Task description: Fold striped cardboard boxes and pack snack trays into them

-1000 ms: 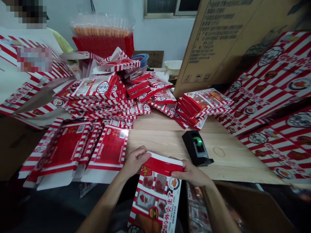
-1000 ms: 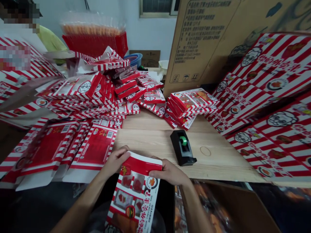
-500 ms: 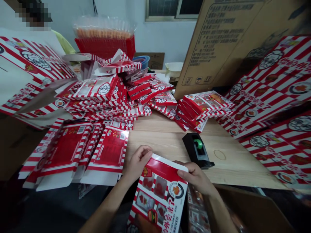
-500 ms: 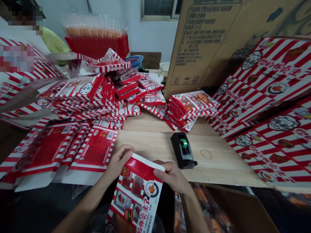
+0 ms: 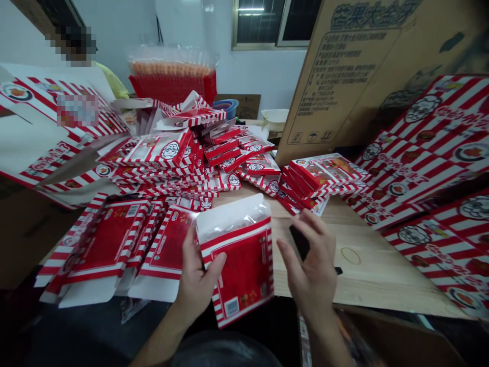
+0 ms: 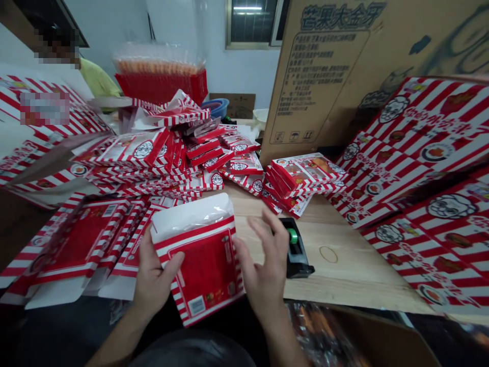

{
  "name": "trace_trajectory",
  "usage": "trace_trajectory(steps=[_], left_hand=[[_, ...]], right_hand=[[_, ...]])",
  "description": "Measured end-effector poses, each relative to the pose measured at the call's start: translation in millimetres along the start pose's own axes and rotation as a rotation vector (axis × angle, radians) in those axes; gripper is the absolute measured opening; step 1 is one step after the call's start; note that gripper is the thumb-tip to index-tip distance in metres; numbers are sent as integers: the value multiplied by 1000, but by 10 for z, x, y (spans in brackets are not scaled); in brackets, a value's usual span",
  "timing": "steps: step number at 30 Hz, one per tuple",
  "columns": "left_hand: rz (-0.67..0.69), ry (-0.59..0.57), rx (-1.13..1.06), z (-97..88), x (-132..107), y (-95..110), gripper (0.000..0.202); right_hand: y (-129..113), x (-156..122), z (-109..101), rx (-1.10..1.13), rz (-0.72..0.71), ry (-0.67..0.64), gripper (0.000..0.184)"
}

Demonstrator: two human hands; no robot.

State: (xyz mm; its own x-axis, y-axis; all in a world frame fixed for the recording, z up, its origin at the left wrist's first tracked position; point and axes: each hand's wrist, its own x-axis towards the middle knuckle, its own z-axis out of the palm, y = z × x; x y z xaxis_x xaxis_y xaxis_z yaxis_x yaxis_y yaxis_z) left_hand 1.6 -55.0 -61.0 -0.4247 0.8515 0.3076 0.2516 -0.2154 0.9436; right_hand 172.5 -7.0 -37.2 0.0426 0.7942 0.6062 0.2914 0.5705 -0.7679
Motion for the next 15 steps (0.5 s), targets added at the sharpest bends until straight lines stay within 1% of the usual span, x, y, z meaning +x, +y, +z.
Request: trace_trajectory(steps=[1, 2, 4, 5, 7, 9, 10, 12, 13, 15], left_hand=[[9, 29, -40, -27, 32, -5, 65], [34, 32, -61, -45, 55, -9, 63], [97, 13, -43, -51, 81, -27, 49], [126, 10, -14, -38, 92, -46, 40], [168, 29, 25, 12, 123, -108, 22], [166, 40, 11, 77, 165, -188, 11], [156, 37, -5, 108, 185, -226, 10], [134, 35, -34, 152, 216, -284, 20], [122, 33, -45, 163, 226, -297, 25], [90, 32, -61, 164, 242, -290, 33]], right_hand=[[63, -1, 12, 42, 67, 0, 45], [113, -5, 22, 111, 135, -34, 45], [167, -15, 38, 209, 212, -106, 39], [181, -20, 45, 210, 209, -111, 33], [210, -32, 60, 163, 152, -80, 21], [263, -47, 77, 129, 95, -57, 13], [297, -58, 87, 121, 80, -58, 11], [360, -87, 110, 131, 85, -80, 10], [381, -104, 121, 153, 112, -87, 11], [393, -136, 137, 251, 218, -58, 9]])
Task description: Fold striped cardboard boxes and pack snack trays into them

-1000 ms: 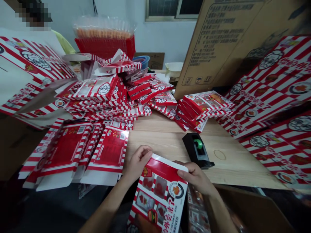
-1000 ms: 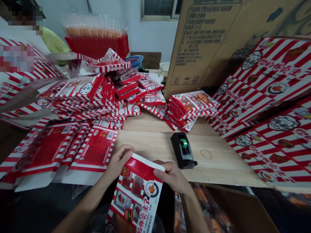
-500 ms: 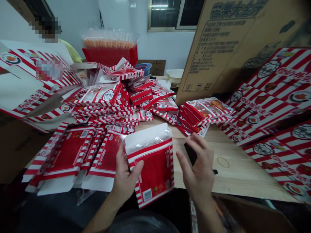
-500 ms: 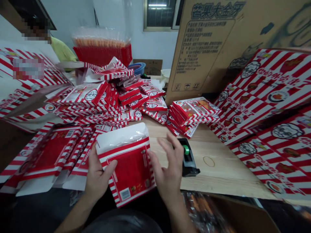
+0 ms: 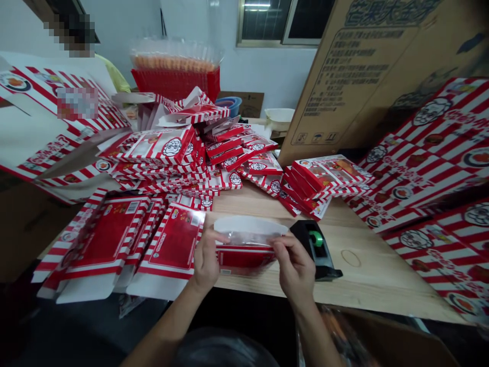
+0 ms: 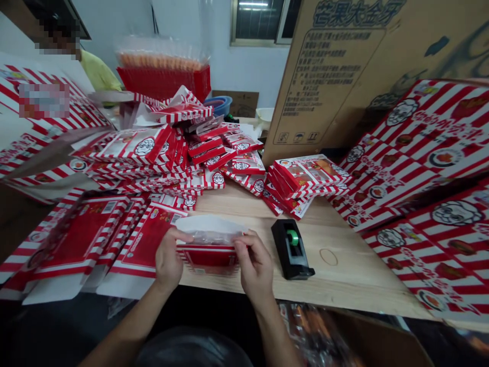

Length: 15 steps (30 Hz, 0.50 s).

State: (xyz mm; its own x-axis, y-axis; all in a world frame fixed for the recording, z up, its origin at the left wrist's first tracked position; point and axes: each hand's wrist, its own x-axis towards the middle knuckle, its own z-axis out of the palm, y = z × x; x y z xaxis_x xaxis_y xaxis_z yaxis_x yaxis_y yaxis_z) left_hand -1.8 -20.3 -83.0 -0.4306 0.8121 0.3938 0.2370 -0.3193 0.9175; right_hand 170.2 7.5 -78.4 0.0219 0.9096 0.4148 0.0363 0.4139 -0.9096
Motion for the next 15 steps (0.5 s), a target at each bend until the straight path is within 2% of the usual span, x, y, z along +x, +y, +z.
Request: trace_trajectory(steps=[2, 4, 7, 8, 11, 15], left_hand=[[-56, -8, -50, -21, 30, 46, 28], [-176, -74, -203, -59, 85, 115, 13], [-415, -303, -464, -141, 204, 210, 38], [-460, -390, -497, -169, 243, 229, 39], [-424, -588, -511, -240, 325, 252, 21], [-227, -636, -454, -294, 343, 280, 25]], right_hand=[[-17, -16, 7, 177, 133, 30, 31], [-60, -5, 3, 354, 253, -32, 46], [-126, 53, -15, 494, 341, -200, 28], [-140, 74, -20, 513, 346, -230, 23], [-138, 108, -35, 529, 282, -242, 16], [-92, 72, -87, 447, 165, -299, 12]])
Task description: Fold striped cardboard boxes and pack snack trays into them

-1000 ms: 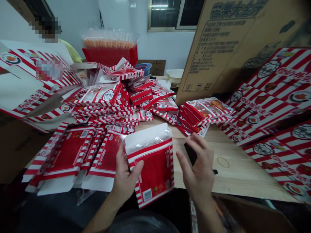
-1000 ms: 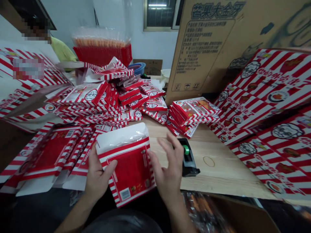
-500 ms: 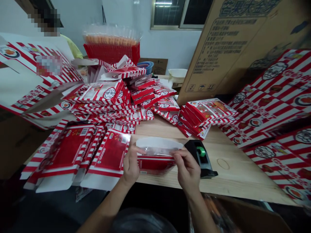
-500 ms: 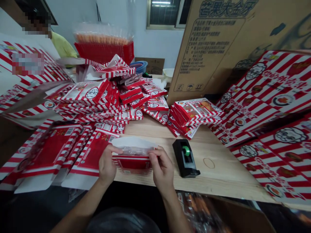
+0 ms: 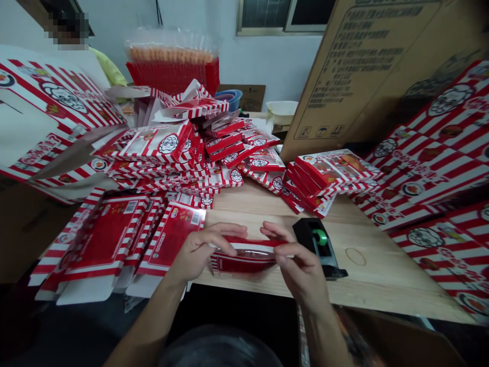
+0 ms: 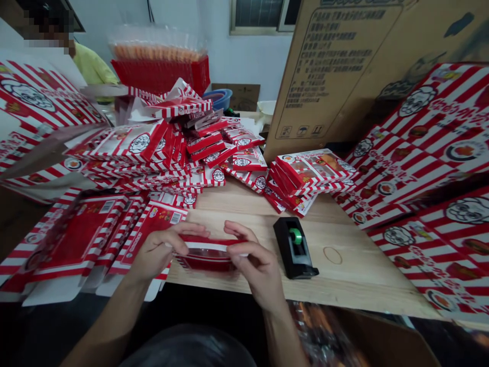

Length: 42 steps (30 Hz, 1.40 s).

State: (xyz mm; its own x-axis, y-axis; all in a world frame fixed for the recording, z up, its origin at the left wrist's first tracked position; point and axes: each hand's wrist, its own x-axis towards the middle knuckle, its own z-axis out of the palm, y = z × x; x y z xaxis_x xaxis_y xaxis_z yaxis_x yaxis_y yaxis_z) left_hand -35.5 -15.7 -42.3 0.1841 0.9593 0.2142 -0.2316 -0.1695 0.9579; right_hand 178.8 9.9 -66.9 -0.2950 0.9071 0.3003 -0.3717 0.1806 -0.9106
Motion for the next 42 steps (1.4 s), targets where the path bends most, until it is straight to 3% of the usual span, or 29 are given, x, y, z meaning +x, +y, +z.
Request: trace_trajectory(steps=[5, 10, 15, 20, 24, 28, 32, 34, 37, 38, 40, 42], left_hand=[[36, -76, 199, -16, -36, 59, 25], [96, -175, 148, -49, -38, -13, 16], [57, -180, 115, -31, -98, -24, 36], [12, -92, 296, -23, -122, 109, 23], [116, -152, 478, -81, -118, 182, 26], [219, -200, 671, -127, -188, 168, 25], [277, -90, 718, -61, -264, 52, 20], [309, -13, 661, -1, -271, -14, 17], [354, 96, 628, 81, -259, -74, 11], [364, 125, 638, 103, -257, -82, 11], [378, 167, 660, 136, -262, -88, 11], [385, 191, 664, 159, -274, -95, 11]], right_hand=[[-85, -56, 11, -163, 42, 25, 12], [-139, -59, 69, -255, 62, 91, 20], [-81, -88, 28, -171, -68, 13, 20], [-6, -57, -52, -156, -123, -72, 22], [-3, -2, -114, -176, -179, -158, 21], [-81, 10, -160, -376, -281, -253, 21], [-122, -37, -118, -620, -412, -286, 33], [-96, -74, -86, -608, -406, -229, 32], [-35, -151, -185, -462, -258, -106, 16], [-21, -186, -285, -450, -208, -1, 13], [-11, -272, -574, -583, -135, 335, 18], [-25, -366, -905, -908, 13, 679, 24]])
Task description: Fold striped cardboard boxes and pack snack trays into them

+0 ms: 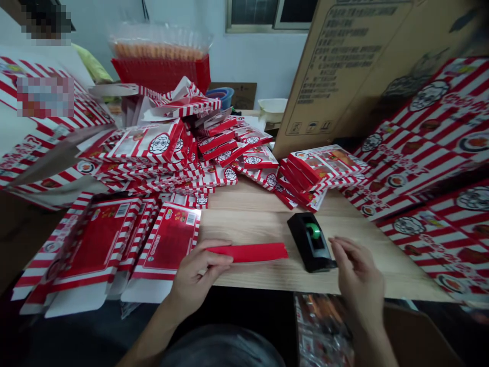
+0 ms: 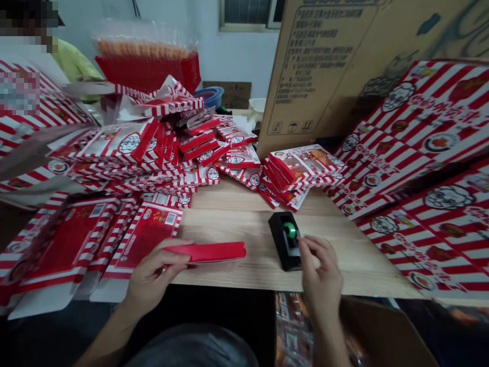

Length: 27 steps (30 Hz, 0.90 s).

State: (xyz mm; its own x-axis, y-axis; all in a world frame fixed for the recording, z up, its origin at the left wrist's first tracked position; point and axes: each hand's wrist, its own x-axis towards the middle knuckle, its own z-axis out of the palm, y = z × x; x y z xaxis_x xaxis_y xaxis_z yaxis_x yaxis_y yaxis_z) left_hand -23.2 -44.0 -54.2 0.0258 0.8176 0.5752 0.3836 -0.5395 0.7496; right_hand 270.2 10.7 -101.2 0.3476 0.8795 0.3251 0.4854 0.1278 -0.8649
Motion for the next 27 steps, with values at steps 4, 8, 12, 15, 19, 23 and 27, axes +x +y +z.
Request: trace_trajectory(steps=[4, 8, 12, 15, 19, 23, 27], left_hand=[[-20, -12, -2, 44, -17, -5, 14], [-11, -43, -4, 85, 6, -18, 14], [-19, -21, 11, 108, 31, -8, 12], [-29, -7, 27, 119, 33, 3, 11], [-31, -13, 32, 120, 25, 4, 11], [-25, -8, 54, 136, -2, -1, 14], [11, 52, 112, 207, -70, 35, 15]], right_hand=[[301, 149, -249, -74, 440, -245, 31], [331, 191, -256, 75, 561, -315, 33], [394, 77, -305, 194, 574, -281, 42], [527, -134, -287, 190, 493, -162, 45], [745, -355, -122, 53, 448, 36, 44], [813, -420, -135, -9, 488, 73, 41], [388, -576, -274, 153, 597, -12, 36]])
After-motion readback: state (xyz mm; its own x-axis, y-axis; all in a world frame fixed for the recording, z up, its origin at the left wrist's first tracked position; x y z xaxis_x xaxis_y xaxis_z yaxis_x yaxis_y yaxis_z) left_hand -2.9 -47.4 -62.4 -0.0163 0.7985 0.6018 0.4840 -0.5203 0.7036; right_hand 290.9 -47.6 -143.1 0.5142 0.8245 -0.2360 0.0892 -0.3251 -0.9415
